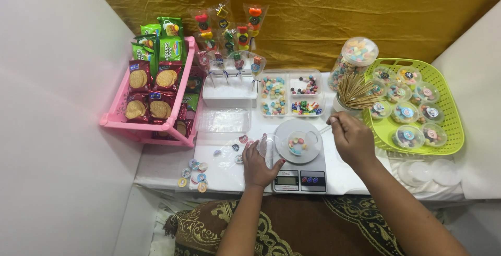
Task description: A person is preparing components for candy skewers by weighing small candies on a digital scale and organizing decorative labels at a packaging station.
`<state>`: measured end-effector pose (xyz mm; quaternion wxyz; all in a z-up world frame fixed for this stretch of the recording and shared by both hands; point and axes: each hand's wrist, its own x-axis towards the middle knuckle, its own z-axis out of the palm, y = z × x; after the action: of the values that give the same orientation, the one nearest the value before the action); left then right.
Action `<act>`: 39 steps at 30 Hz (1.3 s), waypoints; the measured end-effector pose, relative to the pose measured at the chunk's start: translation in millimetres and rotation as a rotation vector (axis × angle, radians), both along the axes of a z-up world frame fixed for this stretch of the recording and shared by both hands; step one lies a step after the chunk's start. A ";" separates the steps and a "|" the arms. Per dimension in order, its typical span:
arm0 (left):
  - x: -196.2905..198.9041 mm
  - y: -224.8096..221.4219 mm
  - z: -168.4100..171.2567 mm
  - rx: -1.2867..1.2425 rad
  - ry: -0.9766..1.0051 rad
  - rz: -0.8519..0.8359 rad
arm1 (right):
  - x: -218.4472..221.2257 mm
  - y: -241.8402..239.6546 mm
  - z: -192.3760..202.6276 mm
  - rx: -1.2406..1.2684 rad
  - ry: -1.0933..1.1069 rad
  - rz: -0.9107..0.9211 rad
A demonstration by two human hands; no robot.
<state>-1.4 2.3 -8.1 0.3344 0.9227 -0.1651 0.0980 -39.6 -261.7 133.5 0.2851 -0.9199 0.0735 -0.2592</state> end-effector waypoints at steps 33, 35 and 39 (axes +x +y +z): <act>2.8 -0.8 -3.6 -0.036 -0.049 -0.020 | 176.8 24.8 -134.0 1.267 0.169 -0.152; 3.4 -1.1 -1.9 -0.039 -0.040 -0.019 | 174.0 21.7 -136.2 1.321 0.187 -0.167; 3.1 -1.4 -2.2 -0.038 -0.038 -0.016 | 170.0 11.3 -147.4 1.433 0.199 -0.174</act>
<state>1.6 0.9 -10.4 0.3494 0.9128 -0.1767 0.1160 130.4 -250.4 -13.9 0.7877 -0.5175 0.3235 -0.0840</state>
